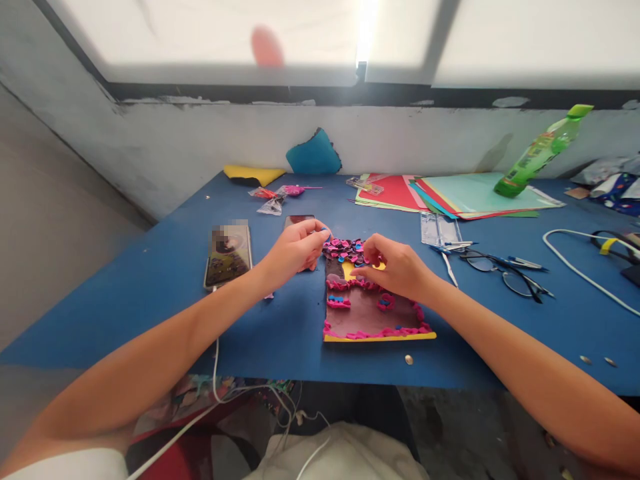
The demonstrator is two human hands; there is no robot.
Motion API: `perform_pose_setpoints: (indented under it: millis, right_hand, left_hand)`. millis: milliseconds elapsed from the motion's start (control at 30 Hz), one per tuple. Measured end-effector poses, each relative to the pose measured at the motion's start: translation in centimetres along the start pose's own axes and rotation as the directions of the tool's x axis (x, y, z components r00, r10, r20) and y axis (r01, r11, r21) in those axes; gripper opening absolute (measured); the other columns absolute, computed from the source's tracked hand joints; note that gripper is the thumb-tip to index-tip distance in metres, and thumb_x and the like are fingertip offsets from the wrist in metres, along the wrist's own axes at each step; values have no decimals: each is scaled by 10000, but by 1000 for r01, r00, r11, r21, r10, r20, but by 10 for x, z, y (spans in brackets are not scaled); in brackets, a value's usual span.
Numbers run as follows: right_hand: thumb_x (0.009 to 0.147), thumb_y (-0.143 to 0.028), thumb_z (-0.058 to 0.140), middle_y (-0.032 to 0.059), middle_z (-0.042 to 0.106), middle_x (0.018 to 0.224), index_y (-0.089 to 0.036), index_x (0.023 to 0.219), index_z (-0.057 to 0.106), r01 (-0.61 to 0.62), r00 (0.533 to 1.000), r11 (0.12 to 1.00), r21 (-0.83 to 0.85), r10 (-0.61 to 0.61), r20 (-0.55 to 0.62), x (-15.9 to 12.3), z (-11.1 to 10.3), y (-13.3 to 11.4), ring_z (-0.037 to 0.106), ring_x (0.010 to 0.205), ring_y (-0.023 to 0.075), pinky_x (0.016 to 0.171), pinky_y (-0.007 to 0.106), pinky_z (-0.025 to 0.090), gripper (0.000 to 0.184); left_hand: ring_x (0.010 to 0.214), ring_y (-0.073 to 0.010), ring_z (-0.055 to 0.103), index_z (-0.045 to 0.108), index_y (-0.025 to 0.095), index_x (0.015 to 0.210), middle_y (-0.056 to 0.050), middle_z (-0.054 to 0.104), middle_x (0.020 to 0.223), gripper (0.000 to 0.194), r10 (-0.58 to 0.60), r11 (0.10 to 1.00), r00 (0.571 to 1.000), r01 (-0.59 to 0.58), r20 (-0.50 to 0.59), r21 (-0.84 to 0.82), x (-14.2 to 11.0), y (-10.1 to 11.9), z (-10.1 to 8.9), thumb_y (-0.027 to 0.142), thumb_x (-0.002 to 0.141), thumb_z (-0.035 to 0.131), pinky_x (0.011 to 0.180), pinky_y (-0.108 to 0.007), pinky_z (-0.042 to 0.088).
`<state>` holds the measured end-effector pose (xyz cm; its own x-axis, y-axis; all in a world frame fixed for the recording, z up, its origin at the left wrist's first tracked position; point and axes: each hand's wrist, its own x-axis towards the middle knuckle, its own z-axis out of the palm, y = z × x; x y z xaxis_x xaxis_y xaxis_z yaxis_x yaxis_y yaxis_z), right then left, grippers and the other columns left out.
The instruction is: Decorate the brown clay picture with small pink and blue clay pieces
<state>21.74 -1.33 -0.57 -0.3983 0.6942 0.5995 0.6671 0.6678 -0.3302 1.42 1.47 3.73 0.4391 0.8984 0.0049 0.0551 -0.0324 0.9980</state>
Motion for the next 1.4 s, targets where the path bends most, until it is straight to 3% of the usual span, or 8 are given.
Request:
perform_pose_setpoints:
  millis: [133, 367, 633, 933, 1400]
  right_hand:
    - [893, -481, 532, -70, 368, 558, -229, 659, 279, 64, 996, 996, -65, -68, -64, 2, -2, -2, 280, 477, 79, 460, 208, 256, 427]
    - [931, -434, 496, -54, 399, 588, -219, 656, 328, 146, 986, 987, -68, -150, -71, 2, -3, -4, 337, 508, 81, 493, 187, 305, 387]
    - [925, -435, 507, -40, 489, 588, -213, 678, 398, 127, 989, 990, -57, -130, -64, 2, 0, -4, 406, 511, 84, 498, 183, 343, 350]
    - [903, -467, 523, -3, 577, 624, -206, 707, 493, 20, 999, 999, -35, -21, -29, -1, -1, -4, 470, 535, 105, 535, 215, 387, 328]
    - [881, -376, 583, 22, 673, 691, -193, 755, 597, 21, 999, 997, -80, -24, -36, -2, -1, 0, 585, 589, 124, 569, 217, 428, 222]
  left_hand:
    - [337, -52, 266, 486, 164, 733, 108, 322, 353, 164, -31, 999, 999, 30, 15, 37, 0, -1, 1, 128, 889, 448, 397, -166, 339]
    - [335, -53, 268, 484, 168, 712, 107, 321, 350, 178, -49, 997, 999, 49, 5, 56, 0, 0, 2, 130, 883, 455, 394, -161, 339]
    - [335, -55, 268, 481, 170, 713, 106, 322, 345, 173, -54, 997, 998, 53, 11, 64, 0, -1, 2, 136, 880, 455, 396, -156, 343]
    - [345, -59, 279, 477, 173, 714, 103, 317, 345, 172, -52, 997, 999, 52, 0, 66, -1, 2, 2, 138, 882, 456, 398, -155, 339]
    - [339, -57, 275, 480, 169, 717, 106, 322, 334, 179, -51, 996, 999, 51, 6, 70, 0, 2, 2, 120, 887, 450, 393, -153, 338]
